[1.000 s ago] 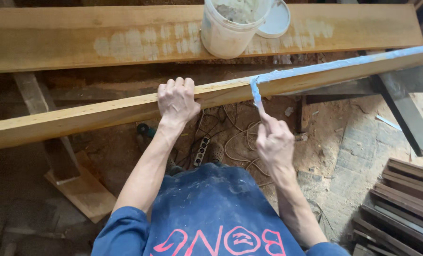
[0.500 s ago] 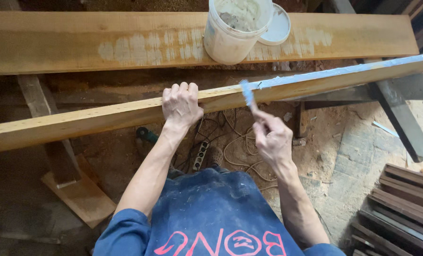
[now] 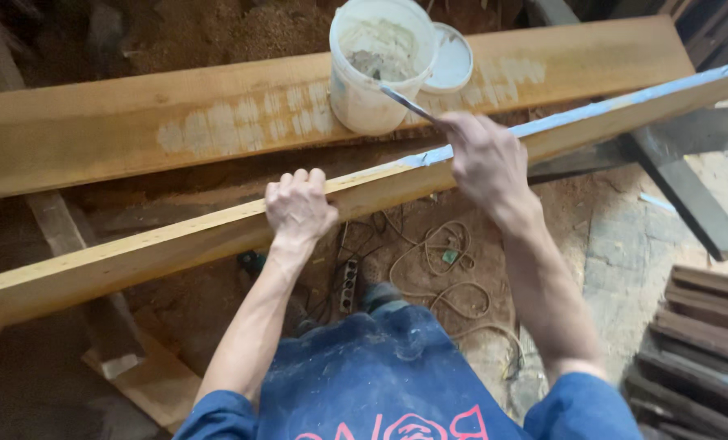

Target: The person applies white glue along the edge of a wooden plank using a brush, then aligns and presses a second plank against it. They use a hammer to tap the joint for alignment and leave the planks joined on the workbench.

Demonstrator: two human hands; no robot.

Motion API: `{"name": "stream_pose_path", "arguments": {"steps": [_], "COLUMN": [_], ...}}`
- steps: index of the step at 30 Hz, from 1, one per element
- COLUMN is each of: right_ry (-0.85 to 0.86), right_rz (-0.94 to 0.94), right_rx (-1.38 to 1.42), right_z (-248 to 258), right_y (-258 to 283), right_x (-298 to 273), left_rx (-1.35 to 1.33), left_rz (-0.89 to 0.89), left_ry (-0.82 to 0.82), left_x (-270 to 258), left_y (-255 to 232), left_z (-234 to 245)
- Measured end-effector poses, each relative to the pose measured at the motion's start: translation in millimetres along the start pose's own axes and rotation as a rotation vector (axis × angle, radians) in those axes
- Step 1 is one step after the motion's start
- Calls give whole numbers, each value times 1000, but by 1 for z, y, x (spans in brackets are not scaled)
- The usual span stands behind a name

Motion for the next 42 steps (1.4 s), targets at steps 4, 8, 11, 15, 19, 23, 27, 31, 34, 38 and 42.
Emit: {"name": "stream_pose_path", "arguments": {"steps": [4, 8, 11, 15, 19, 23, 27, 31, 34, 38, 42], "right_ry": [249, 713, 820, 841, 907, 1064, 981, 891, 729, 451, 194], "right_rz": [180, 168, 238, 257, 437, 421, 267, 178, 129, 15, -96], "right_rx": [-242, -385, -361, -405, -333, -238, -252, -371, -162, 366, 721], "right_z": [-30, -116, -185, -249, -262, -234, -177, -122, -89, -42, -19], "right_y": [-62, -122, -145, -158, -158, -160, -152, -152, -166, -190, -197], "right_x": [93, 169, 197, 204, 192, 192, 205, 207, 200, 175, 147], "left_rx": [10, 106, 76, 44, 25, 51, 50, 29, 18, 16, -31], "left_rz": [42, 80, 92, 160, 162, 157, 164, 164, 157, 145, 107], "left_ry": [51, 114, 16, -32, -60, -91, -86, -89, -93, -81, -94], "left_x": [14, 15, 6, -5, -8, -7, -10, -13, -16, -10, -15], "left_y": [4, 5, -1, -12, -17, -16, -16, -14, -13, -10, -10], "left_z": [-8, -11, 1, 14, 19, 15, 14, 13, 12, 12, 14]}}
Point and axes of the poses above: each hand's wrist, its own x-axis towards the middle knuckle, its own z-axis out of the back of the hand, y = z × x, the point moved 5 cm from there along x, towards the middle knuckle, and after that the axes turned 15 degrees about z, right-handed, at the moved point
